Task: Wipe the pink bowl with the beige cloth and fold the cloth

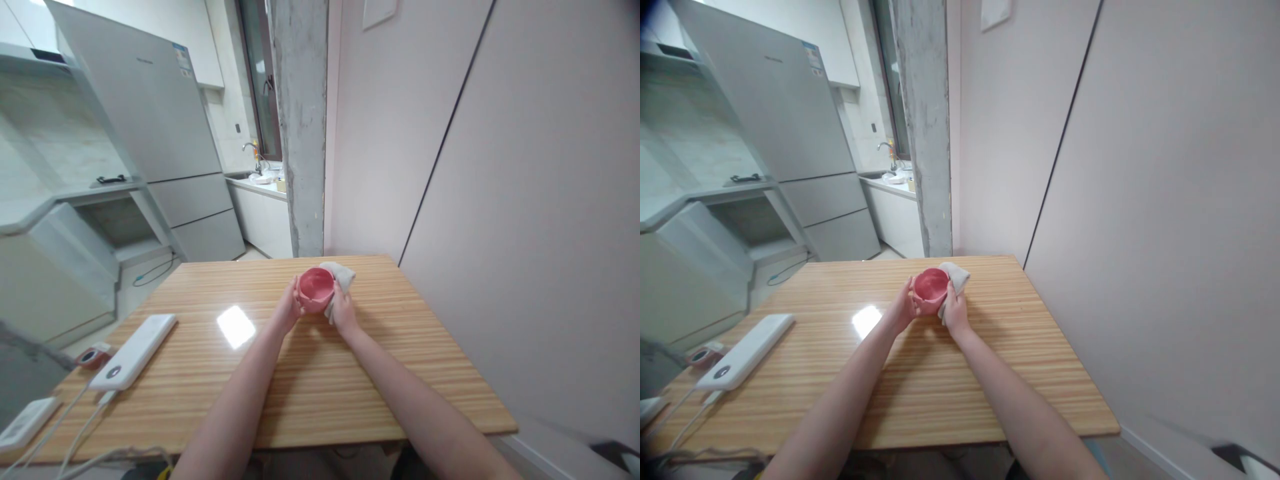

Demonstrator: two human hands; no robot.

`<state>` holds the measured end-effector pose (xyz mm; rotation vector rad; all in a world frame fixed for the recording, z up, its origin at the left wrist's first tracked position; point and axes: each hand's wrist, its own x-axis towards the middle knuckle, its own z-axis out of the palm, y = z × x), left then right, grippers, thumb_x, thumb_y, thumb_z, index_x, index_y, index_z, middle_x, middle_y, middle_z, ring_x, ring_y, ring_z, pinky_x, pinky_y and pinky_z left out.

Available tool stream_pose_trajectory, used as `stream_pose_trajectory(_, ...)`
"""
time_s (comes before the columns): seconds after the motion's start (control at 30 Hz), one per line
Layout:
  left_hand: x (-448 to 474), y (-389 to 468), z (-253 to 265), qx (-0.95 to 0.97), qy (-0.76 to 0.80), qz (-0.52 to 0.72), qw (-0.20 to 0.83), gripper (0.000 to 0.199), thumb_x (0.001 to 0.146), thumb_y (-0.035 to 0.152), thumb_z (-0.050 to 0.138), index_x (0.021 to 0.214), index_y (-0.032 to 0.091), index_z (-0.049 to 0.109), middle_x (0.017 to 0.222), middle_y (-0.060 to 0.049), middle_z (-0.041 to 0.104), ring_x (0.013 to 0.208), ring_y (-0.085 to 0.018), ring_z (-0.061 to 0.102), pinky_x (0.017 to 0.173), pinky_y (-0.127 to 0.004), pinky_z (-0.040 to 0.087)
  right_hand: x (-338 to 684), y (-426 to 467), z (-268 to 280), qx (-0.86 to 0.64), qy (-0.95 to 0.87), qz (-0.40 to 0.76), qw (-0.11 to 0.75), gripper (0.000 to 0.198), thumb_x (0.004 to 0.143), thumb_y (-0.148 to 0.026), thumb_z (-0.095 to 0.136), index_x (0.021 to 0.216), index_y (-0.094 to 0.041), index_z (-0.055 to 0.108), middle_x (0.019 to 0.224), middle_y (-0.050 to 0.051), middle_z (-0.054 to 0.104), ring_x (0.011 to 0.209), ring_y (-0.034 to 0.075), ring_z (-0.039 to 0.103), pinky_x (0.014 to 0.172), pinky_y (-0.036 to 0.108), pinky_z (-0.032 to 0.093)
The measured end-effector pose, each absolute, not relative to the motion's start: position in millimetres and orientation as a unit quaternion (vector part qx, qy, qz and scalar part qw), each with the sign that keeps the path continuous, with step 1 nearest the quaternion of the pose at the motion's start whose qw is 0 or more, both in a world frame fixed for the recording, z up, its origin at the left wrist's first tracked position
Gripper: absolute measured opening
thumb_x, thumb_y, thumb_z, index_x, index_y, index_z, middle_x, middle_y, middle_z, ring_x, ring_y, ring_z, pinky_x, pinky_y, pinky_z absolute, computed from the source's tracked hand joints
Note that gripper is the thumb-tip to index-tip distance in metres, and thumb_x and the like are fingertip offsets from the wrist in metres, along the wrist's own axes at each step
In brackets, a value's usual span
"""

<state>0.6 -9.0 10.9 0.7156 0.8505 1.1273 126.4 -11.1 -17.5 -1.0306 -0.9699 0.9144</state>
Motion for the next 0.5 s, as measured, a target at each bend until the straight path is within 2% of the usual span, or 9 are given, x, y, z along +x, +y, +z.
stream_pose_trajectory(0.07,-0.7,-11.0,10.7,0.325,0.39,0.446,0.737,0.044,0.084,0.049,0.055,0.112,0.015,0.065,0.105,-0.013,0.07,0.08,-0.022,0.067,0.061,-0.029,0.054,138.5,-2.4,-13.6,-0.452,-0.426,0.427,0.657,0.06,0.078,-0.07,0.044,0.094,-0.017,0.069,0.1,0.008,0.073,0.105,0.025,0.064,0.096,0.038,0.047)
stream_pose_trajectory(0.13,-0.3,-11.0,8.8,0.317,0.398,0.447,0.736,0.04,0.085,0.043,0.056,0.112,0.015,0.065,0.108,-0.013,0.069,0.083,-0.023,0.067,0.063,-0.031,0.054,142.4,0.6,-12.8,-0.453,-0.441,0.451,0.63,0.06,0.075,-0.072,0.047,0.09,-0.018,0.07,0.094,0.007,0.074,0.102,0.026,0.066,0.094,0.037,0.049)
stream_pose_trajectory(0.33,5.5,-3.4,4.4,0.253,0.333,0.61,0.673,0.042,0.093,0.042,0.039,0.111,0.013,0.063,0.113,-0.011,0.068,0.099,-0.019,0.065,0.081,-0.028,0.054,114.5,-17.8,-23.2,-0.438,-0.502,0.413,0.621,0.054,0.077,-0.071,0.048,0.086,-0.022,0.07,0.095,0.008,0.073,0.113,0.023,0.06,0.106,0.038,0.04)
stream_pose_trajectory(0.4,5.7,-3.9,5.7,0.264,0.343,0.598,0.674,0.045,0.093,0.047,0.038,0.113,0.014,0.062,0.108,-0.01,0.069,0.094,-0.018,0.066,0.077,-0.027,0.054,114.8,-16.9,-23.2,-0.448,-0.483,0.402,0.635,0.055,0.077,-0.07,0.047,0.088,-0.021,0.069,0.095,0.008,0.073,0.113,0.023,0.059,0.106,0.038,0.039)
stream_pose_trajectory(0.5,4.1,-8.1,7.5,0.296,0.392,0.517,0.701,0.048,0.089,0.054,0.044,0.112,0.015,0.063,0.096,-0.011,0.07,0.078,-0.018,0.067,0.062,-0.026,0.054,131.0,-3.8,-19.3,-0.449,-0.439,0.405,0.665,0.055,0.078,-0.067,0.047,0.095,-0.02,0.069,0.1,0.006,0.073,0.111,0.024,0.06,0.103,0.039,0.042)
